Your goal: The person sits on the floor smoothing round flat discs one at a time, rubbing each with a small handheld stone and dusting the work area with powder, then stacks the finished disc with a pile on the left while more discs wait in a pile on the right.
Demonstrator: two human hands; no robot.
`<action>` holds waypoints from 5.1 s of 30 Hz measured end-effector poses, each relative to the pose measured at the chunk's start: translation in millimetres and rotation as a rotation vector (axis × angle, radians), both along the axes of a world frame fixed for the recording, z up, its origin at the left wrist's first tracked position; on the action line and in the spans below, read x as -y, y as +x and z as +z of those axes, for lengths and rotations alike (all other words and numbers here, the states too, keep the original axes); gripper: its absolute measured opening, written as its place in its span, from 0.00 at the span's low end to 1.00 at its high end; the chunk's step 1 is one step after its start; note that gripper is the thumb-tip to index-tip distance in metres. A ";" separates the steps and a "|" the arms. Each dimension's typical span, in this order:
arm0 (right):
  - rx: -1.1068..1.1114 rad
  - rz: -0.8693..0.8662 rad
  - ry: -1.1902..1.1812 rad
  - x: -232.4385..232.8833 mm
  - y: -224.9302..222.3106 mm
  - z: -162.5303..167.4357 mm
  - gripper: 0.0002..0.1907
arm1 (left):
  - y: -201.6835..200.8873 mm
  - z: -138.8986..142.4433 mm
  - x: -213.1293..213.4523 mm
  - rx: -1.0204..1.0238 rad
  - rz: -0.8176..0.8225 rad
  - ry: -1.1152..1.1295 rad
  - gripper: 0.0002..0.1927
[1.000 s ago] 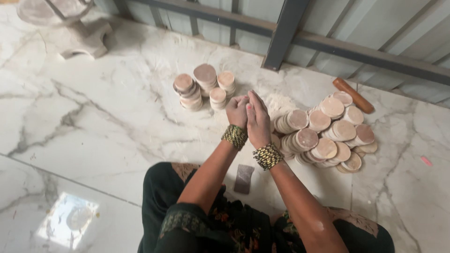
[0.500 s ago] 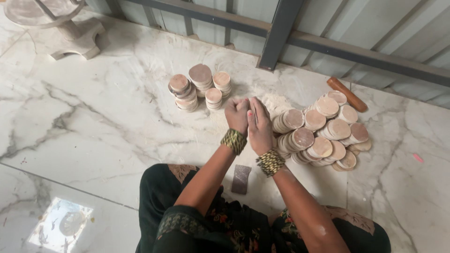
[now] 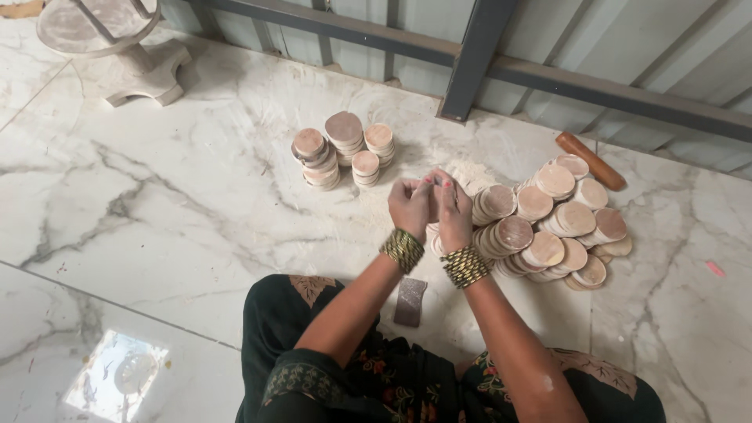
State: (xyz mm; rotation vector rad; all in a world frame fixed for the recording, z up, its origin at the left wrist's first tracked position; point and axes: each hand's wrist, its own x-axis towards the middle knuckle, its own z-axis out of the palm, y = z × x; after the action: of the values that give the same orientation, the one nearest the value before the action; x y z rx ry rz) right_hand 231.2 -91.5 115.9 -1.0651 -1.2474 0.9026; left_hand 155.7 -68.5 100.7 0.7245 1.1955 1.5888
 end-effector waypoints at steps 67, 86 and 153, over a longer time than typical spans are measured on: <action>0.785 -0.087 0.154 72.3 32.6 86.2 0.27 | 21.2 8.7 11.7 0.170 -0.061 -0.064 0.16; 0.880 -0.162 0.316 76.9 23.0 72.4 0.29 | 14.6 0.5 -2.0 0.489 -0.285 -0.191 0.09; -0.076 0.111 -0.163 48.5 115.1 60.3 0.24 | 16.8 -30.0 13.3 0.080 -0.345 -0.092 0.15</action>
State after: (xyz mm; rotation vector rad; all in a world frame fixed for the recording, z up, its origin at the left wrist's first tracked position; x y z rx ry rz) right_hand 346.3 -140.1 176.3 -1.0859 -1.1944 1.1355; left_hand 172.5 -81.9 70.7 0.7553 1.0163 1.2572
